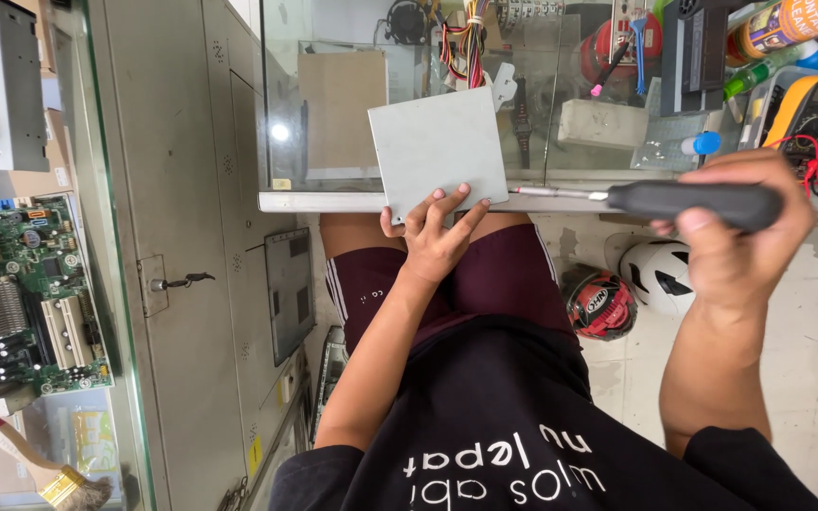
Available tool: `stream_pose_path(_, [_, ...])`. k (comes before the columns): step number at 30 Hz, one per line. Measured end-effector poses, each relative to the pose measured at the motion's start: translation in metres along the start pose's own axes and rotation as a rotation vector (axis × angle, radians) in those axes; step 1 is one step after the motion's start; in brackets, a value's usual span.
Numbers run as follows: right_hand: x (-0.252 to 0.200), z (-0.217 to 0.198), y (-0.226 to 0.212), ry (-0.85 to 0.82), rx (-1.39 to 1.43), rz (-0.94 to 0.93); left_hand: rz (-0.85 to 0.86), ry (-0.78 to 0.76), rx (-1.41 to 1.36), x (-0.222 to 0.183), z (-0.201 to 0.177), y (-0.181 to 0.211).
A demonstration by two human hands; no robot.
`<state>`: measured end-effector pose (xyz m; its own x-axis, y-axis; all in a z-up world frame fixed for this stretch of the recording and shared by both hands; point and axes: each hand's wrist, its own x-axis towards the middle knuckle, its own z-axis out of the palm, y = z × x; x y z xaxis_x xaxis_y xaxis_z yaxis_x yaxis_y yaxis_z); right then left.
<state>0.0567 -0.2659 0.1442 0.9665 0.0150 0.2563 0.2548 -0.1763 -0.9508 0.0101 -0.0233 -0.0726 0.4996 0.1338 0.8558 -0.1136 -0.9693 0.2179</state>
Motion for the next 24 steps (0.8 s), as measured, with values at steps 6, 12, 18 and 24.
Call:
stream_pose_path(6, [-0.003,0.024,-0.025,-0.285,-0.420,-0.289,-0.006,0.003,-0.017,0.000,-0.001,-0.001])
stream_pose_path(12, [0.000,0.030,-0.031,-0.329,-0.461,-0.309,-0.007,0.009,-0.016,-0.001,0.000,-0.001])
stream_pose_path(18, [0.003,0.033,-0.039,-0.397,-0.473,-0.375,-0.008,0.014,-0.013,-0.001,0.001,-0.001])
stream_pose_path(24, [0.008,0.036,-0.048,-0.476,-0.524,-0.434,-0.014,0.024,-0.010,0.000,0.001,-0.001])
